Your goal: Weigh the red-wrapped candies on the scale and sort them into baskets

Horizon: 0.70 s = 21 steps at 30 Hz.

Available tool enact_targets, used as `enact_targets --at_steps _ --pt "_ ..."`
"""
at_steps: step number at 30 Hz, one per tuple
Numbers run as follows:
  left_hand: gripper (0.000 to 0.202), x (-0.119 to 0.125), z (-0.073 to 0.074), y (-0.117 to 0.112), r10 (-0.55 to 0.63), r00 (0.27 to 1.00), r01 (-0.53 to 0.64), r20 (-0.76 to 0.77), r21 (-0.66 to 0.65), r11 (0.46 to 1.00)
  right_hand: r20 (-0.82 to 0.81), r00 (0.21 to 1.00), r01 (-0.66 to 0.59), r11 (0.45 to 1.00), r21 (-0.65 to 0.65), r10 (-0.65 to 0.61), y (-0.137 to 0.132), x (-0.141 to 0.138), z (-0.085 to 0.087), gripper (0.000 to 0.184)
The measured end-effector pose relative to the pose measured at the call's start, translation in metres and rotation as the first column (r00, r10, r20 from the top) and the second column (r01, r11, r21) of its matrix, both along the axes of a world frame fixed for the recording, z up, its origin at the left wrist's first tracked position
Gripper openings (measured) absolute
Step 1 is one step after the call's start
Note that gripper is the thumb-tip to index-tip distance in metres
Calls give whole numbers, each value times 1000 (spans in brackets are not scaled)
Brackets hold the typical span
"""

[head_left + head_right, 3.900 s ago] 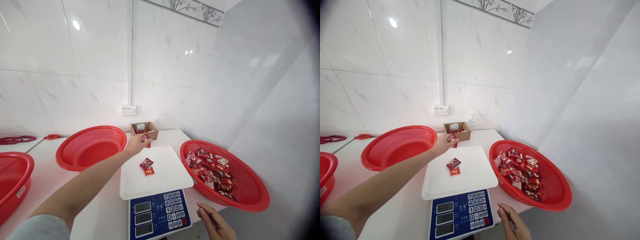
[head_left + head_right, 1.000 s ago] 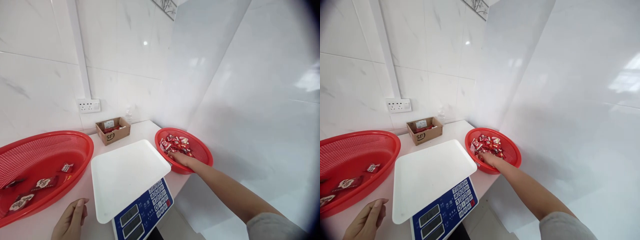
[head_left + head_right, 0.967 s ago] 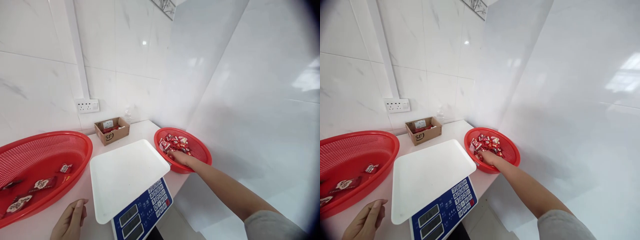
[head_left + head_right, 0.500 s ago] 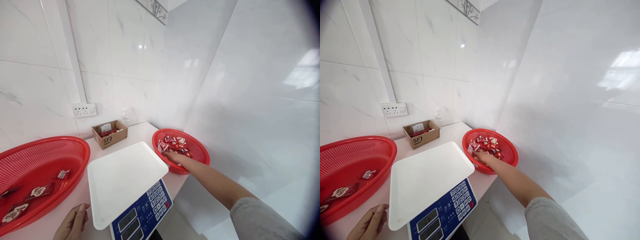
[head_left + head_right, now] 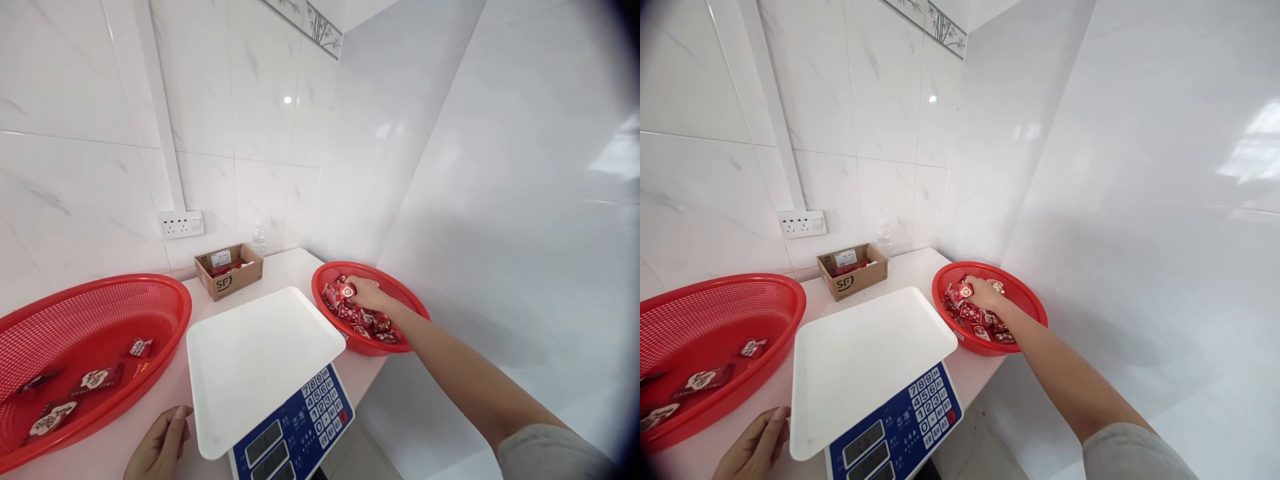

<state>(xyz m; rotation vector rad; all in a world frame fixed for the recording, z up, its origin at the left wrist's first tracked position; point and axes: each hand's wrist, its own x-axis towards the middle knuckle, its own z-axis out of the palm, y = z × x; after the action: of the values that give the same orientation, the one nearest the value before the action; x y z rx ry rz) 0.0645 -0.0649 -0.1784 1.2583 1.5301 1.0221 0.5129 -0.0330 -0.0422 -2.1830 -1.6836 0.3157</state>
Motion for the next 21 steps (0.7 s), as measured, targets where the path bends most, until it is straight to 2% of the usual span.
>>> enact_targets --at_steps 5,9,12,15,18,21 --pt "49 7 11 -6 -8 1000 9 -4 31 999 -57 991 -114 988 107 121 6 -42 25 26" --pt "52 10 17 -9 -20 999 21 -42 41 999 -205 941 -262 963 68 270 8 -88 31 27" --pt "50 10 18 -10 -31 997 35 -63 64 997 -405 835 -408 913 -3 372 11 -117 28 47" --pt "49 10 18 -10 -36 997 41 -70 67 997 -456 794 -463 886 -25 402 16 -133 21 63" --pt "50 9 17 -11 -30 999 33 -44 59 998 -507 771 -454 891 -11 386 21 -139 13 59" --pt "50 9 17 -12 -26 999 29 -44 66 997 -635 698 -431 902 -4 331 23 -138 8 55"
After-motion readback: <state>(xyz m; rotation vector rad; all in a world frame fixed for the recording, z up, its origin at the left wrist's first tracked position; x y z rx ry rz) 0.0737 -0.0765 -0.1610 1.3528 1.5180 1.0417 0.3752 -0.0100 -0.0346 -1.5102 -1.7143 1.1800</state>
